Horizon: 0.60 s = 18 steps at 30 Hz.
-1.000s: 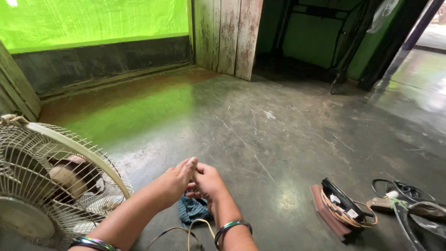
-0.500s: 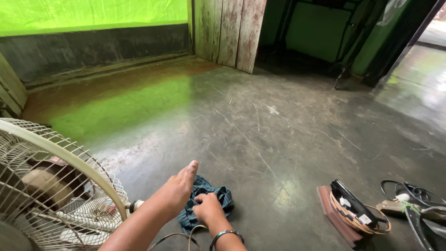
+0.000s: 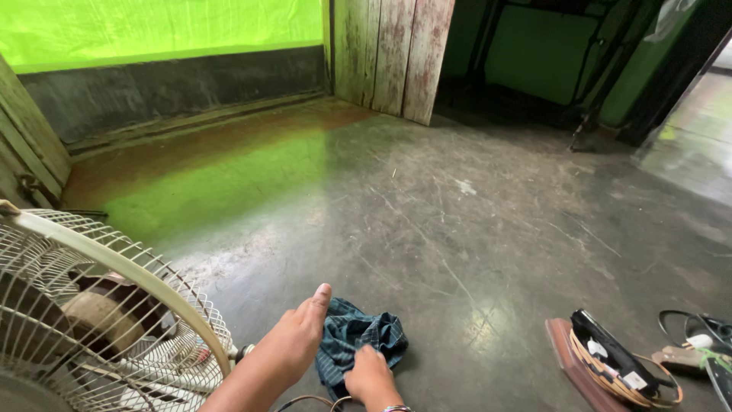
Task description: The person organizes cables on a set-top box and then cleans a table fan with a cloth. They first wrap the cables around the box, then pick up a cloth and wipe the fan's cage and blades.
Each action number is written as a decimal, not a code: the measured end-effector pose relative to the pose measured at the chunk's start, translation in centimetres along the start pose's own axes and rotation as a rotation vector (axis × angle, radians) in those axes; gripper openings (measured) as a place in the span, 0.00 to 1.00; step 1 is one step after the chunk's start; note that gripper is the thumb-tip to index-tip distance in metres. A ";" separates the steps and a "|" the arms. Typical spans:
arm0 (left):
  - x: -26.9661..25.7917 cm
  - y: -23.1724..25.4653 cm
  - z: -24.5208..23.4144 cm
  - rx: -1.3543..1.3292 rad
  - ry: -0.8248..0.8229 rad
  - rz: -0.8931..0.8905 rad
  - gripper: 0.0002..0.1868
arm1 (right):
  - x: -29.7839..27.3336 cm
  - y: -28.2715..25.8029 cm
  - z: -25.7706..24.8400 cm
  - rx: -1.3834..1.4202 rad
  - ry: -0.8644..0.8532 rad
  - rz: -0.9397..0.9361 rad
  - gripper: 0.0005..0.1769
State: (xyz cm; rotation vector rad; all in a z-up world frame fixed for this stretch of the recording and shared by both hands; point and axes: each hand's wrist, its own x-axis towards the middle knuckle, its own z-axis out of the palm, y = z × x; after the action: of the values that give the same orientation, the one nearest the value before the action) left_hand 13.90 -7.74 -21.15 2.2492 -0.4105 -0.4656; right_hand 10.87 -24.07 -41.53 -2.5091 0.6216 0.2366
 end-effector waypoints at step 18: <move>-10.2 12.4 -5.5 -0.027 0.588 0.383 0.47 | -16.8 -14.9 -29.2 1.025 -0.198 -0.458 0.19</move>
State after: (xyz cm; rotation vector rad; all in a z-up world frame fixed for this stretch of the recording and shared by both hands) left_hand 5.62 -7.76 -6.36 2.0892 -0.4977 0.3807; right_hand 4.37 -22.31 -5.32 -1.5356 0.0214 -0.0204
